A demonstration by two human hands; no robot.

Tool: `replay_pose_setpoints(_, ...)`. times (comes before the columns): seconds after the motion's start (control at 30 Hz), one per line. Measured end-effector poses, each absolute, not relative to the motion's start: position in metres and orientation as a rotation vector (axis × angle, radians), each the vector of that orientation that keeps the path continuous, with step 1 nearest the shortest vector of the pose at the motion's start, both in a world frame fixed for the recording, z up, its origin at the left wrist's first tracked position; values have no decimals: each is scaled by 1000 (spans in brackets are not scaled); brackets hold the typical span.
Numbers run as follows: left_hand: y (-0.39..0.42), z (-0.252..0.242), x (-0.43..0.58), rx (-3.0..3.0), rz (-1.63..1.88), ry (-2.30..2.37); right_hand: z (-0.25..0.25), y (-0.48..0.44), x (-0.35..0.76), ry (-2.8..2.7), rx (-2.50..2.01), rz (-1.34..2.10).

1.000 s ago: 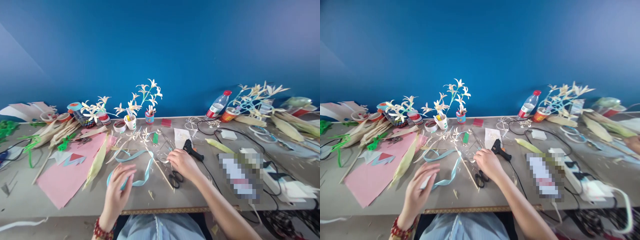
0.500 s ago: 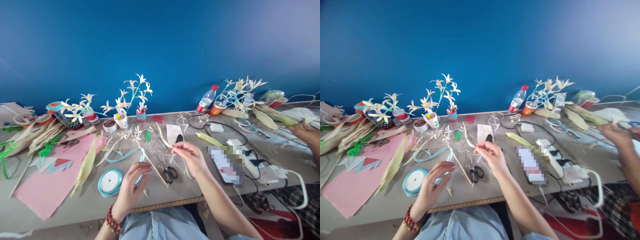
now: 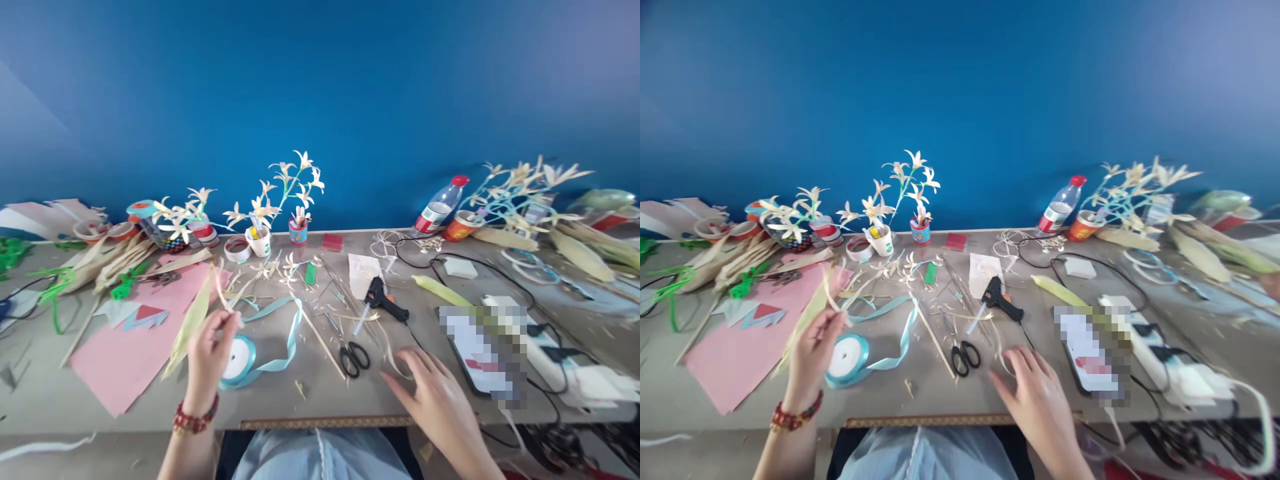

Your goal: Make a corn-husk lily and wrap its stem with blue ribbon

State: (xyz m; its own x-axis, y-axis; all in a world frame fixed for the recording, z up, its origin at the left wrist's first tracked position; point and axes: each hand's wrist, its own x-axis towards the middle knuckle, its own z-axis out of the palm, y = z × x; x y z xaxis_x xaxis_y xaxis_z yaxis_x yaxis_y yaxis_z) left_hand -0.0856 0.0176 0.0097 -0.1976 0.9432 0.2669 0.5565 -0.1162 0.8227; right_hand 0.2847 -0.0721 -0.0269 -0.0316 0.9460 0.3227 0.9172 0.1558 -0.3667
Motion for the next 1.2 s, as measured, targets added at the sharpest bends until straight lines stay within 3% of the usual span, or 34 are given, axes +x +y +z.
replay_pose_setpoints(0.17,49,18,-140,1884,1006,1939,-41,-76,297,-2080,-1807,-34)
replay_pose_setpoints(0.27,66,17,-154,2134,651,2162,-28,-72,292,-1934,-1766,-106)
replay_pose_setpoints(0.4,72,14,-159,2131,694,2286,-10,-66,289,-1647,-1676,-42)
replay_pose_setpoints(0.57,57,13,-140,2187,950,1953,-3,-61,271,-1296,-1462,282)
replay_pose_setpoints(0.7,36,17,-100,2046,1182,1630,6,-55,243,-1218,-1117,331)
replay_pose_setpoints(0.83,11,22,-46,1950,987,1086,19,-45,223,-1274,-880,195)
replay_pose_setpoints(0.9,0,24,-21,1774,924,890,25,-43,215,-1286,-889,356)
replay_pose_setpoints(1.07,-9,24,18,1307,988,660,25,-44,191,-1175,-959,1293)
replay_pose_setpoints(1.2,-5,20,25,1041,1102,765,19,-43,181,-1023,-938,1543)
